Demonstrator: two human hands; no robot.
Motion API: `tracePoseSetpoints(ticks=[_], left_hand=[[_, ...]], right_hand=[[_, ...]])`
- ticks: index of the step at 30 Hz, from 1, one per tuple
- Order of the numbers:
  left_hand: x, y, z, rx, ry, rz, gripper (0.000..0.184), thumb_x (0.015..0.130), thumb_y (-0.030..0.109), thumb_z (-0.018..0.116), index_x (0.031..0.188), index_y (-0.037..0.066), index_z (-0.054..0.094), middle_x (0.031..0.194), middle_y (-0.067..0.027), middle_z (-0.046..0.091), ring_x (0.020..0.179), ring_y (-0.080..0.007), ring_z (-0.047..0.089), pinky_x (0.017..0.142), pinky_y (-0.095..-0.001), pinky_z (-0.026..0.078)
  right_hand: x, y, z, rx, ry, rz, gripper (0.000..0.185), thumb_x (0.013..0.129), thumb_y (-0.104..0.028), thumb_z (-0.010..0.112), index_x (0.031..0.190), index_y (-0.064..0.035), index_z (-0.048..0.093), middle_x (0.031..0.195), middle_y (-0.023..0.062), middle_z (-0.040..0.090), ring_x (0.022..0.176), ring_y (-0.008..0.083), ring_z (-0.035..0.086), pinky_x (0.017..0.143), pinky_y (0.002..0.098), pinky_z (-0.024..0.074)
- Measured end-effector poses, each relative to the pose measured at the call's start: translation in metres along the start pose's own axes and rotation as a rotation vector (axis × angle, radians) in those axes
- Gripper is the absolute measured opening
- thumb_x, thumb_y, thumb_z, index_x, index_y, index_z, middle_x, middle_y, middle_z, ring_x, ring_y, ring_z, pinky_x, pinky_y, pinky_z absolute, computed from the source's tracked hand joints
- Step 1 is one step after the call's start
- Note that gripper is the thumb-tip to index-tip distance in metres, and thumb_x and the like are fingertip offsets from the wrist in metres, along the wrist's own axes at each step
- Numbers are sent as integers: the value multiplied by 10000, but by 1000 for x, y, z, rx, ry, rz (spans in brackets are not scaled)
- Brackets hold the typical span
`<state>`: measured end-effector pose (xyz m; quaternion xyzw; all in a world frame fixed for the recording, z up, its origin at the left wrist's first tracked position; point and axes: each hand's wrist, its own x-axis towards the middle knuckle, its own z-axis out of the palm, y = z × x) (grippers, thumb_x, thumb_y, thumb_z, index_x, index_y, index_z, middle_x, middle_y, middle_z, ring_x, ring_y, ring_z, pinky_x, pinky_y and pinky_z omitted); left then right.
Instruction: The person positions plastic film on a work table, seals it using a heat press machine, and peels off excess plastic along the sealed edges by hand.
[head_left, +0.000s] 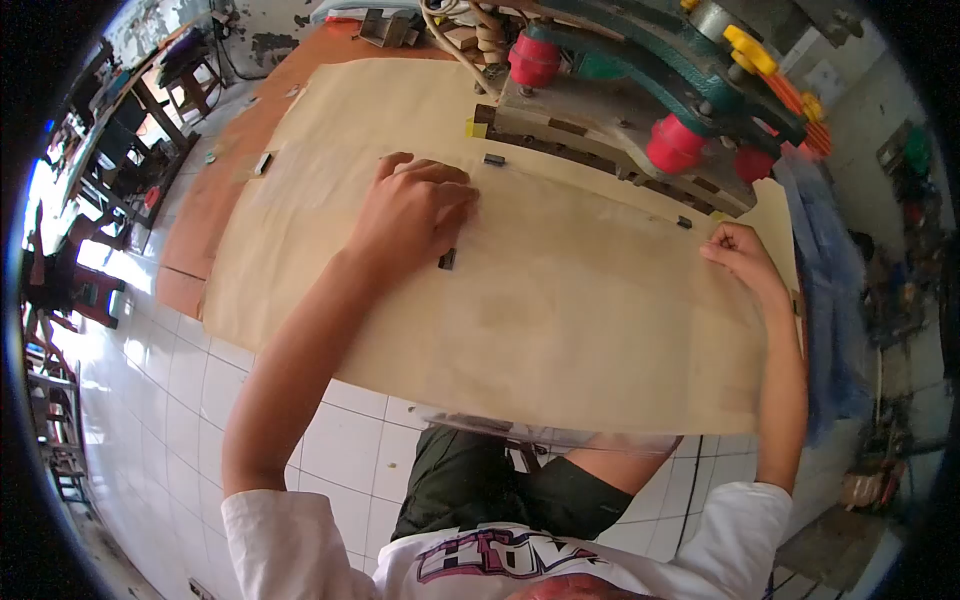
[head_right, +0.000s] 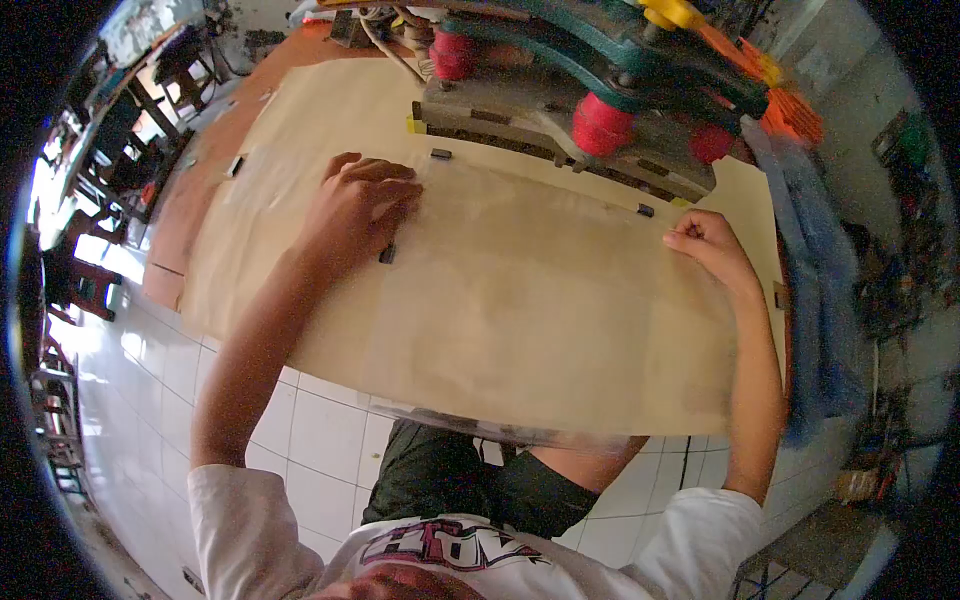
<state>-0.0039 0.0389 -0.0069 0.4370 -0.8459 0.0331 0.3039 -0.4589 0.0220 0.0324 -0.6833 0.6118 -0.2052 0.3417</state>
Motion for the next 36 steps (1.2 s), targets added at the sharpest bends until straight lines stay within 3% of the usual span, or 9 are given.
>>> tracePoseSetpoints(ticks=[8,13,25,27,29,36], left_hand=[[-2,2,-2,-6,-14,3,235,742,95,590,938,123,717,1082,-30,672,1049,-189,593,978,-410,367],[-3,-2,-4,-48,-62,6,429,610,69,528,992,121,717,1133,-63,657,1075,-223,583,1005,-419,359],[1,6,-16,65,-172,64,507,624,67,565,1111,154,675,1180,-89,626,1135,-247,554,1044,-492,329],[1,6,-16,67,-182,59,509,627,71,564,1116,159,673,1178,-86,626,1135,-248,554,1044,-489,328],[2,5,-15,70,-196,58,512,629,75,562,1121,164,672,1177,-82,627,1135,-249,554,1045,-486,327],[3,1,-12,83,-158,70,488,634,74,552,1096,156,685,1150,-86,635,1095,-240,567,1042,-465,335]], right_hand=[[3,14,1,14,35,-25,207,782,-191,749,732,-65,594,633,-45,537,553,36,463,481,210,345],[8,22,1,-1,56,-33,224,766,-212,762,724,-62,601,622,-36,546,544,39,473,473,217,350],[4,14,2,-23,73,1,223,763,-198,755,700,-66,588,612,-33,537,548,54,478,504,224,369],[3,11,3,-10,65,18,221,761,-193,754,700,-64,586,619,-29,538,561,57,482,519,226,377],[1,11,5,-11,96,-69,195,790,-169,729,720,-58,585,614,-37,517,531,32,438,448,203,306],[2,6,3,-70,102,-30,208,783,-189,734,719,-68,578,617,-34,520,534,30,443,454,200,315]])
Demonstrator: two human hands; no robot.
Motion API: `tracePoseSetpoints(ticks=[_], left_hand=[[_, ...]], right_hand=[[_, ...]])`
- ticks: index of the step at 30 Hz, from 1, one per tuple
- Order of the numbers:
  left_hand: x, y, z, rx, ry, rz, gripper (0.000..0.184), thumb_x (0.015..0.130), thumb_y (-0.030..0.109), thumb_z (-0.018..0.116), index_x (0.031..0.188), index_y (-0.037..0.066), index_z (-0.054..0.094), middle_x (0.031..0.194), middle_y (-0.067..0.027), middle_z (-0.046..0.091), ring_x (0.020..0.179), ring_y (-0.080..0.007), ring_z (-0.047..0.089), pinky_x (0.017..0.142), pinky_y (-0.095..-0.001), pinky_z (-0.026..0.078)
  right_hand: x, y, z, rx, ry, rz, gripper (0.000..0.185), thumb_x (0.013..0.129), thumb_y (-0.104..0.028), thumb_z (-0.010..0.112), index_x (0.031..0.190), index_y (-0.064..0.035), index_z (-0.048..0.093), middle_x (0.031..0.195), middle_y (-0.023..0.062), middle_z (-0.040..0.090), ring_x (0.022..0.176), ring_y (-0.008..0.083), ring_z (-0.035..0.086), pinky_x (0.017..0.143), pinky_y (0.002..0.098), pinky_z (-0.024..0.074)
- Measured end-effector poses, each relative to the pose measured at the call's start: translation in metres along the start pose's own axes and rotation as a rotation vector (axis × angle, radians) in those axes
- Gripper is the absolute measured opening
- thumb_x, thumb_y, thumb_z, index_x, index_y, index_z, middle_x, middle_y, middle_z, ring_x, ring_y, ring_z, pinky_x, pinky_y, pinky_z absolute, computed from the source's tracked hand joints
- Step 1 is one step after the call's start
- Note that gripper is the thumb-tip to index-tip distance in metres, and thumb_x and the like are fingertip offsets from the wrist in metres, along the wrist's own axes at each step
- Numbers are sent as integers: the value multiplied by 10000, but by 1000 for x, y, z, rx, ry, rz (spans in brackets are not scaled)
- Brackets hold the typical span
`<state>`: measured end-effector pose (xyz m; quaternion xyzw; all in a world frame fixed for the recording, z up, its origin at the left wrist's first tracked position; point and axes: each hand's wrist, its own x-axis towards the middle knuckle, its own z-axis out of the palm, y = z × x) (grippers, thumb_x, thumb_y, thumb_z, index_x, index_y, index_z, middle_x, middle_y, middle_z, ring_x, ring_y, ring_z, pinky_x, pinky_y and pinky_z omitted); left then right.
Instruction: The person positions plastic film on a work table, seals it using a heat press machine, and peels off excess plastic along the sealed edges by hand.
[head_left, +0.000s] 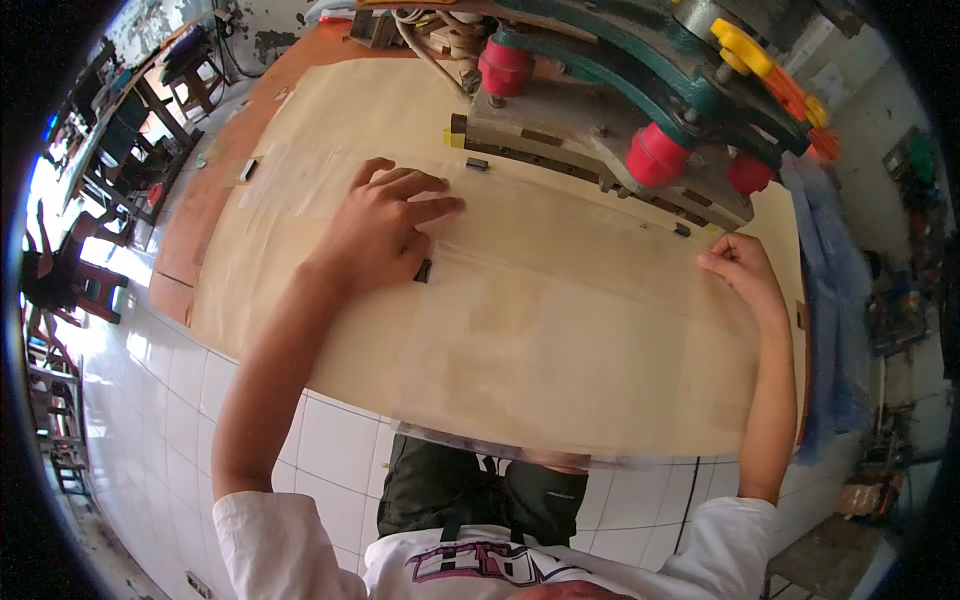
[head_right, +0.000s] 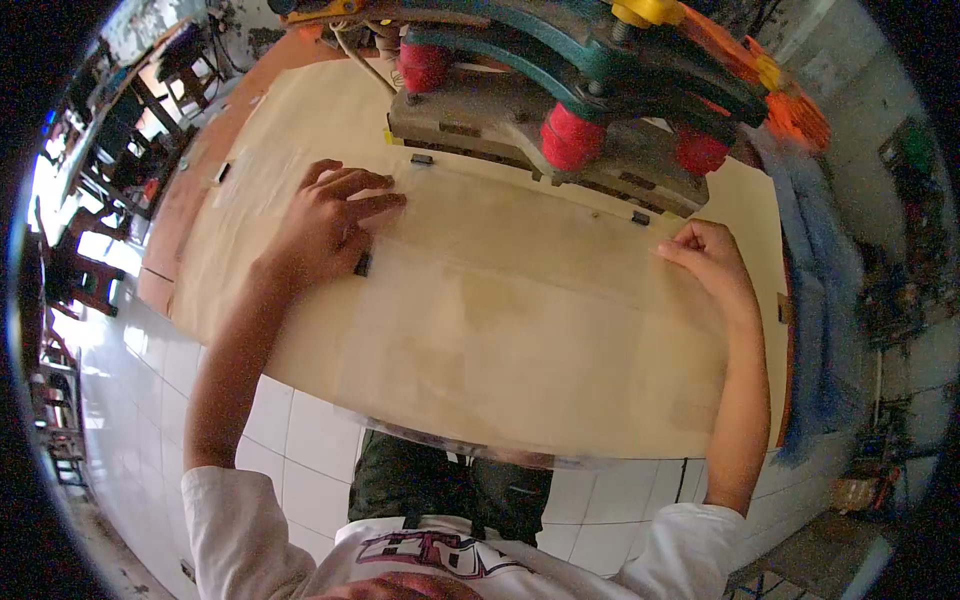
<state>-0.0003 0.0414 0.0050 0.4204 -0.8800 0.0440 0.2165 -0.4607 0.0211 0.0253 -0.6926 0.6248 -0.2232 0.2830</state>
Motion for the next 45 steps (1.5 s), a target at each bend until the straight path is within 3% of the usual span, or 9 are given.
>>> tracePoseSetpoints(ticks=[6,8,15,21,23,29,33,37,45], left_hand=[[1,1,-3,-8,-42,-5,519,628,70,545,1124,156,669,1173,-82,625,1128,-255,552,1039,-489,335],[1,2,-5,-16,-39,-12,533,614,61,534,1121,152,669,1174,-84,624,1132,-259,549,1038,-495,336],[2,3,-5,-34,-30,-28,558,584,52,516,1110,155,671,1168,-92,623,1123,-273,550,1041,-502,331],[1,1,-1,-36,-3,-9,506,598,53,534,1076,134,681,1138,-89,629,1092,-268,558,1031,-469,342],[3,1,0,-45,17,26,484,602,39,534,1050,130,691,1120,-88,631,1070,-259,563,1022,-440,352],[10,11,-4,-63,7,55,519,593,10,520,1092,84,642,1153,-113,609,1132,-294,529,1038,-470,334],[12,11,0,-144,-24,22,471,620,58,484,1068,25,627,1184,-164,595,1116,-357,538,1014,-457,375],[12,10,4,-121,14,34,505,565,-13,488,1046,32,635,1153,-145,609,1096,-338,551,971,-432,414],[13,15,4,-122,9,-8,520,559,-28,482,1051,34,637,1158,-152,607,1102,-348,549,963,-433,425]], right_hand=[[0,3,0,54,-3,-16,191,783,-177,730,741,-70,577,631,-32,532,533,35,452,469,193,325],[0,0,-1,63,-5,77,208,759,-181,743,701,-51,591,655,-22,553,625,67,500,580,228,395],[0,2,0,93,-4,52,217,765,-195,743,702,-57,589,661,-25,554,612,66,488,573,219,379],[-1,-2,1,54,13,152,209,760,-196,746,709,-60,597,662,-20,557,631,61,495,593,221,382],[-1,6,1,50,36,8,208,759,-195,742,707,-55,596,659,-18,555,629,57,494,585,221,385],[-4,5,-2,37,17,33,229,762,-218,735,707,-42,600,650,-19,548,624,64,492,583,243,400],[0,13,-5,16,-23,34,228,783,-205,729,733,-43,578,692,-9,574,656,59,520,606,211,407],[2,16,-2,39,-22,-17,217,782,-199,729,730,-46,584,685,-17,576,650,53,520,594,211,405],[5,20,-2,-4,-18,2,205,787,-184,726,728,-43,589,672,-22,576,627,47,512,566,209,395]])
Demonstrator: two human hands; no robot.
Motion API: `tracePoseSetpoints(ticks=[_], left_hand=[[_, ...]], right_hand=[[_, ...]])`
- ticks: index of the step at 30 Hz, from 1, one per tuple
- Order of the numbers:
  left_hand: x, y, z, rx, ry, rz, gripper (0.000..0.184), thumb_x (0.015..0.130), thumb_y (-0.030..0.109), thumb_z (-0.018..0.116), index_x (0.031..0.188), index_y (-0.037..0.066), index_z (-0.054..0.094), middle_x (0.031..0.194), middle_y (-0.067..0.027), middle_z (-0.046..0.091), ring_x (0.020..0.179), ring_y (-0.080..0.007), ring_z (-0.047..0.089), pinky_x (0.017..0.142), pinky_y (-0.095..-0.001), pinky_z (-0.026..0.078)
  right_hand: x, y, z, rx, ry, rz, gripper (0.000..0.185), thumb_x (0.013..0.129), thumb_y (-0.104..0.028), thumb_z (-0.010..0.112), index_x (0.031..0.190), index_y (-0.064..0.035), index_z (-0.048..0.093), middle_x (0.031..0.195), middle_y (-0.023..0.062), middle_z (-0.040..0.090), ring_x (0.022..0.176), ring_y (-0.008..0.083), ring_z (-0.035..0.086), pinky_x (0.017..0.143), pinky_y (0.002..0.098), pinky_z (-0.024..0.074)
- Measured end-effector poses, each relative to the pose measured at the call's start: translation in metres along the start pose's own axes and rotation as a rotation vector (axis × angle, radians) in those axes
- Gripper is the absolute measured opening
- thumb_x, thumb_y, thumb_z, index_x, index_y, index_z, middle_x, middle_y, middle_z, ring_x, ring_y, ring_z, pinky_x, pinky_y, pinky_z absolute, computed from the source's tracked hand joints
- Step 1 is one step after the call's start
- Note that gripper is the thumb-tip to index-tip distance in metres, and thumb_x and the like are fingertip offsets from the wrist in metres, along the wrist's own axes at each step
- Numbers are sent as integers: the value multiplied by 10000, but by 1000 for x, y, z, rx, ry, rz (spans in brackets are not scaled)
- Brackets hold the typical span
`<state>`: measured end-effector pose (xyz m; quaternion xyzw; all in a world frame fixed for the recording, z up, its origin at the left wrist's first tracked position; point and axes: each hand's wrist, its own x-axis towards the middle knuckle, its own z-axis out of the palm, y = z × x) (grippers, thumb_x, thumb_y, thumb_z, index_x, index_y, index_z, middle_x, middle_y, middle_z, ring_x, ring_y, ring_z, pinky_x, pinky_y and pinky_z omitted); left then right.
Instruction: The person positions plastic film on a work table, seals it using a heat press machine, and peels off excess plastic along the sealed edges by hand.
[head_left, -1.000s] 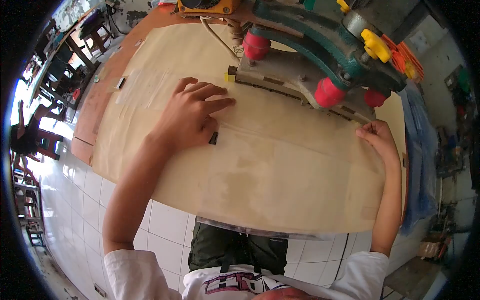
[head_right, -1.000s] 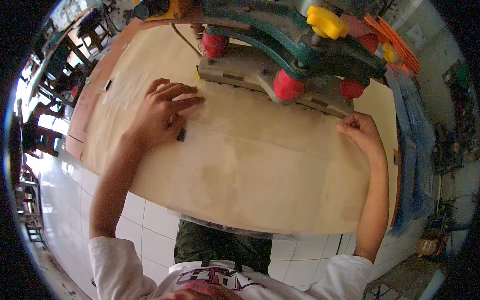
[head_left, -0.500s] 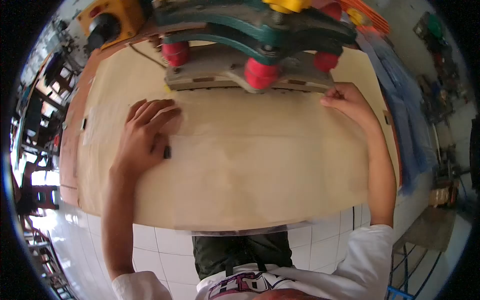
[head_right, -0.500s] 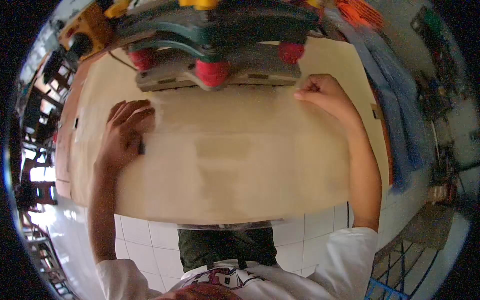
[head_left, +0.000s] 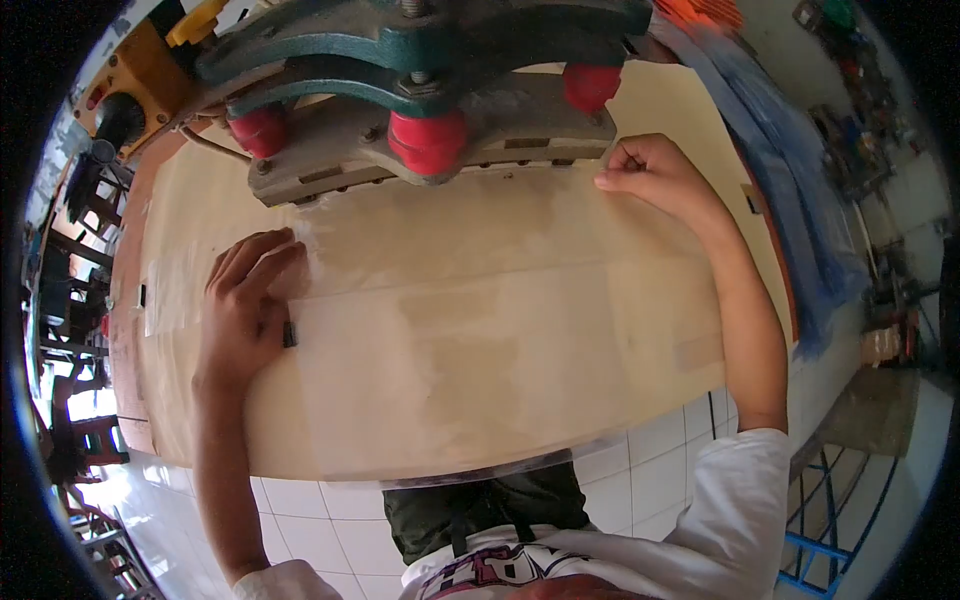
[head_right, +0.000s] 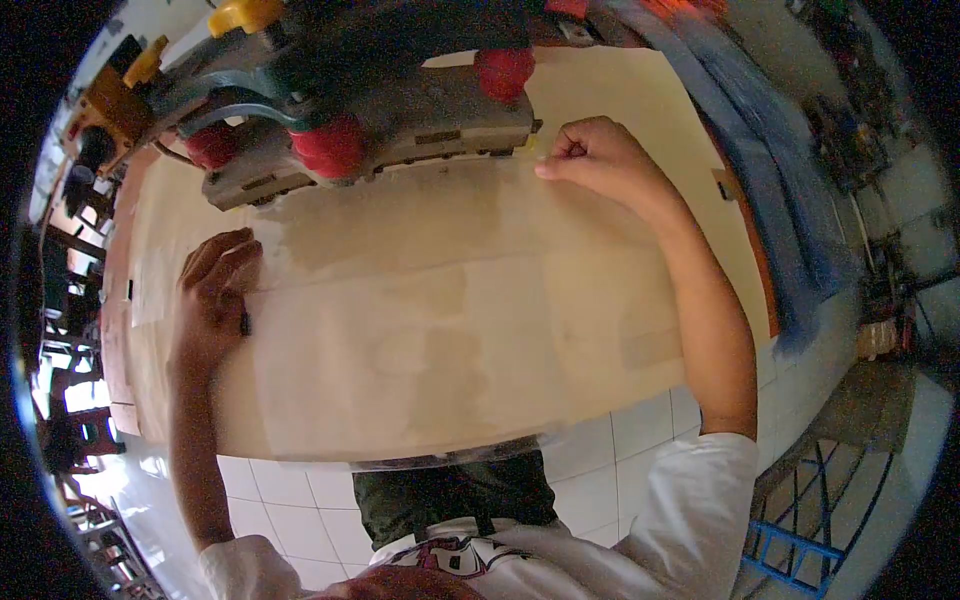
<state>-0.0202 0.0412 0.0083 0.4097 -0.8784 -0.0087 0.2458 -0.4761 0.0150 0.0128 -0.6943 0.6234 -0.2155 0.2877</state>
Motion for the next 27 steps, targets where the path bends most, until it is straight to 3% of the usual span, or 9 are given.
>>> tracePoseSetpoints(ticks=[3,5,15,17,19,27], left_hand=[[0,0,0,-2,-2,11,531,555,-31,482,1059,35,635,1163,-151,606,1104,-350,548,963,-432,425],[-1,-1,0,1,0,22,537,554,-32,482,1064,36,635,1166,-149,605,1105,-350,548,962,-431,425],[-2,3,-4,14,-6,21,536,571,-23,476,1080,38,635,1172,-137,605,1102,-339,549,972,-425,416],[-2,3,-6,14,-3,13,532,573,-19,478,1078,38,634,1168,-135,606,1099,-336,551,973,-424,415],[-2,2,-7,-25,-56,-9,505,604,-3,469,1083,16,626,1184,-178,594,1128,-370,533,1011,-447,386],[-2,3,-6,-26,-40,-4,535,570,-11,454,1077,18,623,1187,-169,593,1127,-363,537,1009,-446,393]], right_hand=[[-1,-6,1,47,10,28,202,788,-179,727,730,-41,592,661,-22,571,607,45,502,537,207,381],[-2,-6,0,80,46,25,247,720,-215,769,692,-21,619,616,6,576,564,85,515,517,263,412],[3,-15,-8,58,0,122,264,703,-237,787,677,-41,613,599,13,565,533,85,493,483,262,381],[5,-17,-8,65,-44,172,248,737,-216,777,731,-49,595,629,-17,550,521,52,446,442,214,313],[6,-17,-9,76,-52,181,248,738,-216,777,733,-46,597,635,-13,558,523,52,447,447,212,318],[6,-5,-4,97,16,104,280,697,-239,793,703,-23,615,592,7,549,506,77,471,437,246,352]])
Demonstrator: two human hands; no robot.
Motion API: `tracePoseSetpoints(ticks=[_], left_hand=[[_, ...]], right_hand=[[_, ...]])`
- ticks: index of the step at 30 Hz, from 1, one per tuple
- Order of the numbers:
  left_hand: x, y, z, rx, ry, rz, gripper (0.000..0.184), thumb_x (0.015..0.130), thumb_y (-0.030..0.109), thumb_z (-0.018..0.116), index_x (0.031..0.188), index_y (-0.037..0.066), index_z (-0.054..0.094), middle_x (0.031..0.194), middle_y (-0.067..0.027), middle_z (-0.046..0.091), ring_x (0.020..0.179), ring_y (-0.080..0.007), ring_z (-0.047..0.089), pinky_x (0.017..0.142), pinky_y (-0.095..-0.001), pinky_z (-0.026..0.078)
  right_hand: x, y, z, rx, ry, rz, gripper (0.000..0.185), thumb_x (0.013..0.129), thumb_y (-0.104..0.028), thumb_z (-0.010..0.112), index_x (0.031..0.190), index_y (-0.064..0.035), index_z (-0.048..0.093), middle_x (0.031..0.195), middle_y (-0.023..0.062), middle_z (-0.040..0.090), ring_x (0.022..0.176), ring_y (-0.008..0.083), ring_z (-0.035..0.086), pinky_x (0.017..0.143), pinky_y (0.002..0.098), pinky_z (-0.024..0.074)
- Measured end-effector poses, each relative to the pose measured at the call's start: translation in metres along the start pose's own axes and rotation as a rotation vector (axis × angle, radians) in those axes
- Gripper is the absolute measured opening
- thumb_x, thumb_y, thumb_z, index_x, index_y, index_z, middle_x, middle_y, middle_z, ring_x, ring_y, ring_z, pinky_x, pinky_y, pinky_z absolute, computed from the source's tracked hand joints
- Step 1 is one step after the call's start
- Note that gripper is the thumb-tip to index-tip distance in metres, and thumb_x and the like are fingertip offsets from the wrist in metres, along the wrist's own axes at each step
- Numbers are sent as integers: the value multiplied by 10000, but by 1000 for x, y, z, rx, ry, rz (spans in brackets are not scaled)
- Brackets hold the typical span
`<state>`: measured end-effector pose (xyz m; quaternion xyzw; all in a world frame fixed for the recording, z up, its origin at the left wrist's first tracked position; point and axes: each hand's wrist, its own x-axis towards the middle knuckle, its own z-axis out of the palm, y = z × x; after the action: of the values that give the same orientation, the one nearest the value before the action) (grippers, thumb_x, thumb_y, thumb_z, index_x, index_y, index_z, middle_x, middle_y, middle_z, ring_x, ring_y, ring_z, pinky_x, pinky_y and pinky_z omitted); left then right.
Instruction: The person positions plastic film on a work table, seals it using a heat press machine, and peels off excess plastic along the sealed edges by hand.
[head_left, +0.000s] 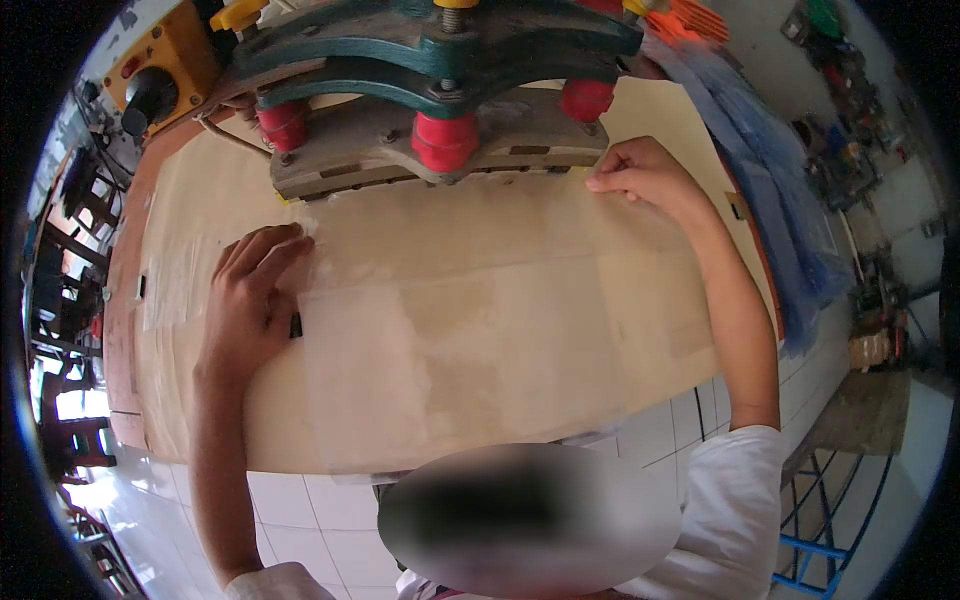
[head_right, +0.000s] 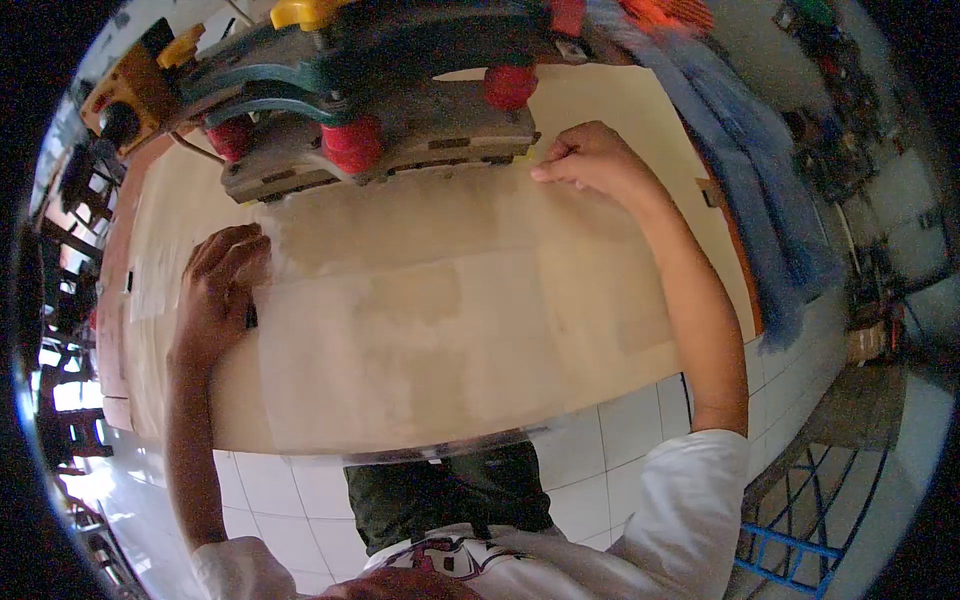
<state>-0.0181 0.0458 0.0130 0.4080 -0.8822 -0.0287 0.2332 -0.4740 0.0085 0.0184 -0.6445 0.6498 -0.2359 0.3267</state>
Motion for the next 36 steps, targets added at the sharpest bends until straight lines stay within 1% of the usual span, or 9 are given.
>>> tracePoseSetpoints(ticks=[5,14,16,21,23,24,28,34,36], left_hand=[[1,0,1,22,41,20,498,580,-9,474,1050,36,632,1146,-139,612,1088,-333,558,962,-427,421],[2,1,1,41,45,17,497,577,-19,471,1045,30,630,1139,-146,615,1082,-340,561,957,-435,424],[0,-3,-1,-6,-28,8,544,584,-6,437,1100,19,610,1225,-177,573,1162,-368,516,1020,-463,385],[-1,0,-6,-1,-128,-42,560,617,-62,480,1167,15,550,1272,-169,524,1182,-371,492,1040,-445,385],[1,-1,-6,75,-148,22,519,647,-40,538,1161,25,561,1261,-134,522,1180,-337,488,1010,-420,402],[1,-4,-5,118,-166,53,529,646,-32,560,1172,21,548,1281,-122,504,1191,-322,476,1006,-417,397],[-1,-14,-5,154,-133,117,518,642,-17,557,1158,25,558,1270,-120,518,1174,-315,485,997,-419,396],[-3,-22,1,64,-57,96,457,627,35,565,1083,21,596,1225,-105,562,1151,-303,496,980,-417,399],[-3,-26,2,55,-23,134,437,626,49,581,1061,21,604,1214,-97,569,1134,-295,504,964,-417,405]], right_hand=[[-5,-12,-3,5,-55,79,245,733,-212,771,729,-32,606,654,16,592,545,59,471,478,211,349],[-5,-8,0,-1,-25,17,234,760,-224,753,748,-34,616,665,14,595,576,66,506,500,217,379],[-6,-8,-1,-67,-6,16,244,737,-232,762,729,-28,628,640,25,599,583,84,529,514,243,406],[-6,-10,3,-168,36,-96,255,718,-241,767,696,-27,629,610,37,597,592,106,554,553,271,439],[-10,-18,2,-238,83,-25,250,723,-230,761,688,-27,619,623,41,599,605,109,559,582,271,444],[-10,-16,4,-149,67,-75,248,729,-226,757,696,-23,617,633,37,595,612,108,547,588,272,434],[-9,-20,3,-255,51,-27,254,737,-228,750,710,-18,611,653,34,600,627,108,544,599,269,433],[-4,-8,0,-160,-6,10,252,751,-233,740,809,-12,636,694,15,614,639,115,550,617,274,443],[-5,-19,3,-169,-17,-49,250,778,-217,722,906,-12,657,769,26,642,730,108,582,672,264,458]])
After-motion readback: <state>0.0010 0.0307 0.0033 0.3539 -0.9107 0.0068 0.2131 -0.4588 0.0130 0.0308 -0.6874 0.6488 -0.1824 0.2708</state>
